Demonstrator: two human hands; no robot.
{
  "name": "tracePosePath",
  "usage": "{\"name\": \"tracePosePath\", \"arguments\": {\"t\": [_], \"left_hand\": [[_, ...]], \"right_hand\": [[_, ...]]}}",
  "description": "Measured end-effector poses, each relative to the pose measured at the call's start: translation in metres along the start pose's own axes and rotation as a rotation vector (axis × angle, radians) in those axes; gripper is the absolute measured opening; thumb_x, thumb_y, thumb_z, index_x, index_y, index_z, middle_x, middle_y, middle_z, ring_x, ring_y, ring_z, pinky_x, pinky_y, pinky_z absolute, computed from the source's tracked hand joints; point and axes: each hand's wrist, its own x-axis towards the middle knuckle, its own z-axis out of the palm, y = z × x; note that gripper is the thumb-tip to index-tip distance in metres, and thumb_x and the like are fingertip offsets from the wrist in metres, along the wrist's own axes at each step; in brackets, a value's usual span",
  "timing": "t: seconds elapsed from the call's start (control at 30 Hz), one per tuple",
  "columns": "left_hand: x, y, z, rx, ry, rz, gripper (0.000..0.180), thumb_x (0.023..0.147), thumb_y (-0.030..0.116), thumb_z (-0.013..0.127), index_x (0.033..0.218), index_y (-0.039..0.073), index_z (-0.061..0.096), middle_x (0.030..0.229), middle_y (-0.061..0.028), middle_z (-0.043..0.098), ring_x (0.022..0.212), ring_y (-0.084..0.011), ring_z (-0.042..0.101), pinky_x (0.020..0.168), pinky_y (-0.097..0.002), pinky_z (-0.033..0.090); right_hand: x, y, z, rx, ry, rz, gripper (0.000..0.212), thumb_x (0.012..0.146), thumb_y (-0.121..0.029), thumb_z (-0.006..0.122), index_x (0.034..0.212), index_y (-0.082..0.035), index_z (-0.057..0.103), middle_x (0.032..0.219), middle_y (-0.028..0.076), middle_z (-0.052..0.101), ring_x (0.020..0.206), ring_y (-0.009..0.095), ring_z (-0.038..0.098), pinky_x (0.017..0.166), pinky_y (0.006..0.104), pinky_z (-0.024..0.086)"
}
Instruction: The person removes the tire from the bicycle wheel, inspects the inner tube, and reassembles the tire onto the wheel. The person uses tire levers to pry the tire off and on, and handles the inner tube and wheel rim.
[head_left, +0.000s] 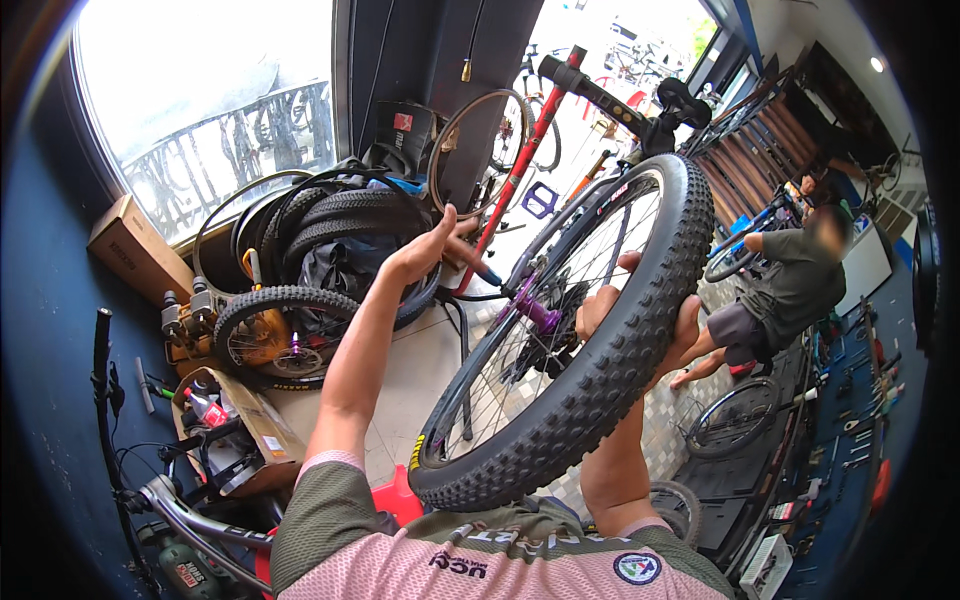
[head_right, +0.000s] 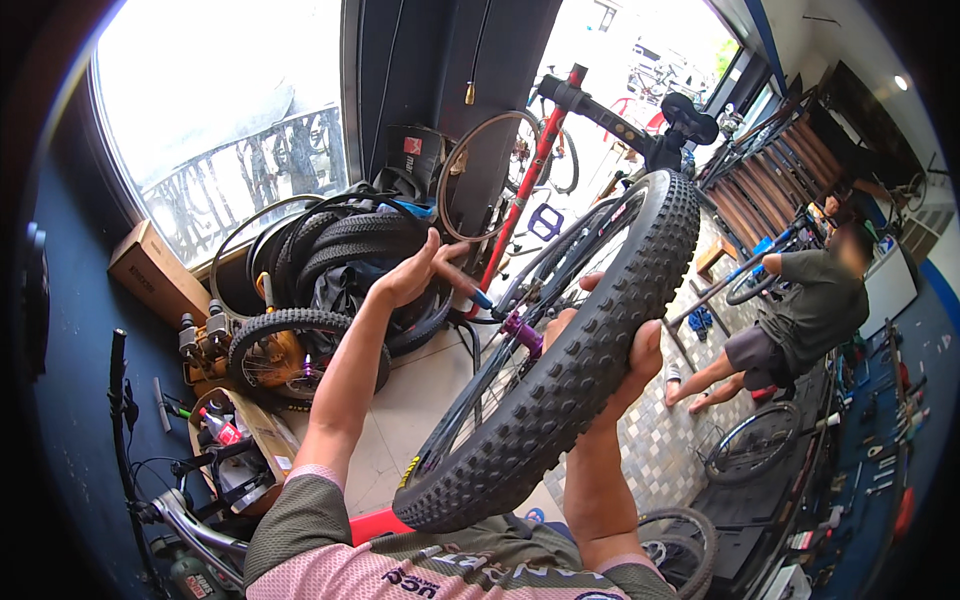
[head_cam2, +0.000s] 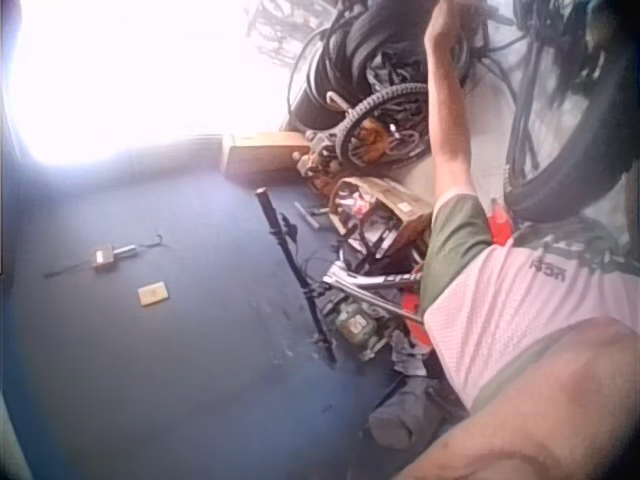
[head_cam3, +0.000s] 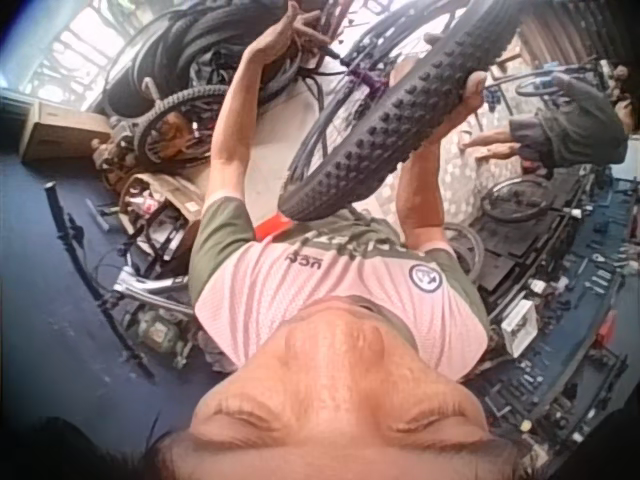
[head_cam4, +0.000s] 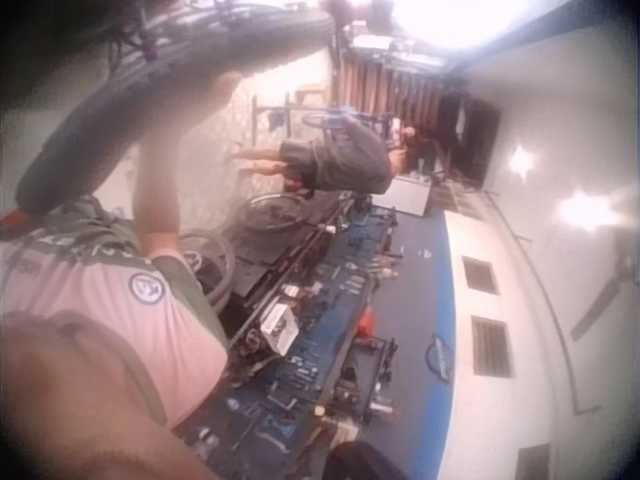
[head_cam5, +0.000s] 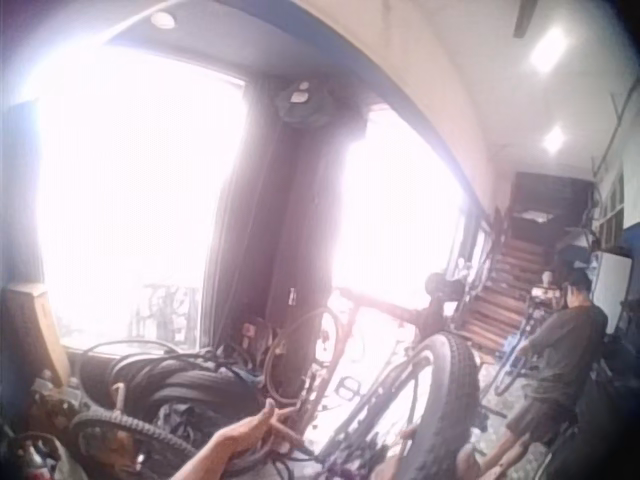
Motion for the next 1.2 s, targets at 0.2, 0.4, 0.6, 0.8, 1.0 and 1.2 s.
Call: {"name": "tracePosePath", "arguments": {"t": [0.2, 0.4, 0.6, 0.8, 1.0, 1.2], "left_hand": [[0.018, -0.062, -0.029, 0.216, -0.03, -0.256, 0.106, 0.1, 0.085, 0.007, 0.134, 0.007, 0.071, 0.175, -0.0152, 0.026, 0.16, -0.0355, 0.023, 0.131, -0.047, 0.01], [0.0, -0.011, 0.01, -0.314, -0.022, 0.196, 0.111, 0.104, 0.078, 0.0, 0.114, 0.004, 0.083, 0.171, -0.0154, 0.035, 0.16, -0.0354, 0.024, 0.131, -0.0472, 0.003], [0.025, -0.048, -0.015, 0.518, 0.075, -0.271, 0.099, 0.106, 0.077, 0.007, 0.159, 0.003, 0.046, 0.15, -0.02, 0.06, 0.157, -0.0373, 0.032, 0.133, -0.0448, 0.002], [-0.001, -0.007, -0.01, -0.175, -0.132, -0.016, 0.117, 0.097, 0.088, 0.007, 0.102, 0.0, 0.085, 0.154, -0.0253, 0.054, 0.158, -0.0319, 0.027, 0.132, -0.0448, 0.006], [0.009, -0.029, -0.004, 0.281, 0.103, -0.099, 0.115, 0.099, 0.084, 0.001, 0.11, 0.004, 0.084, 0.155, -0.0222, 0.054, 0.154, -0.0364, 0.032, 0.132, -0.0438, 0.005], [-0.013, -0.008, -0.01, -0.083, -0.085, -0.017, 0.118, 0.094, 0.091, 0.003, 0.109, 0.008, 0.085, 0.17, -0.0204, 0.036, 0.143, -0.0356, 0.048, 0.127, -0.0431, 0.021]], "right_hand": [[0.014, 0.007, 0.007, 0.041, -0.082, 0.026, 0.089, 0.105, -0.072, 0.035, 0.147, 0.007, 0.038, 0.065, 0.006, 0.05, 0.052, 0.015, 0.041, 0.056, 0.0353, 0.034], [0.009, -0.005, -0.002, 0.023, -0.008, 0.016, 0.086, 0.106, -0.071, 0.034, 0.144, 0.006, 0.04, 0.062, 0.005, 0.048, 0.051, 0.015, 0.04, 0.056, 0.0362, 0.034], [0.015, 0.007, 0.017, 0.046, 0.004, 0.022, 0.084, 0.107, -0.069, 0.034, 0.143, 0.007, 0.043, 0.062, 0.005, 0.05, 0.05, 0.015, 0.041, 0.055, 0.034, 0.035], [0.01, -0.002, 0.009, -0.023, 0.101, 0.009, 0.084, 0.107, -0.07, 0.033, 0.142, 0.006, 0.044, 0.061, 0.005, 0.049, 0.049, 0.015, 0.04, 0.054, 0.0336, 0.034], [0.01, 0.005, 0.018, -0.057, 0.084, 0.019, 0.085, 0.106, -0.071, 0.035, 0.141, 0.005, 0.046, 0.06, 0.005, 0.049, 0.049, 0.015, 0.04, 0.052, 0.0339, 0.033], [-0.002, -0.005, 0.008, -0.006, 0.042, 0.039, 0.085, 0.107, -0.071, 0.034, 0.144, 0.004, 0.046, 0.061, 0.005, 0.05, 0.05, 0.015, 0.041, 0.054, 0.0344, 0.035]]}}
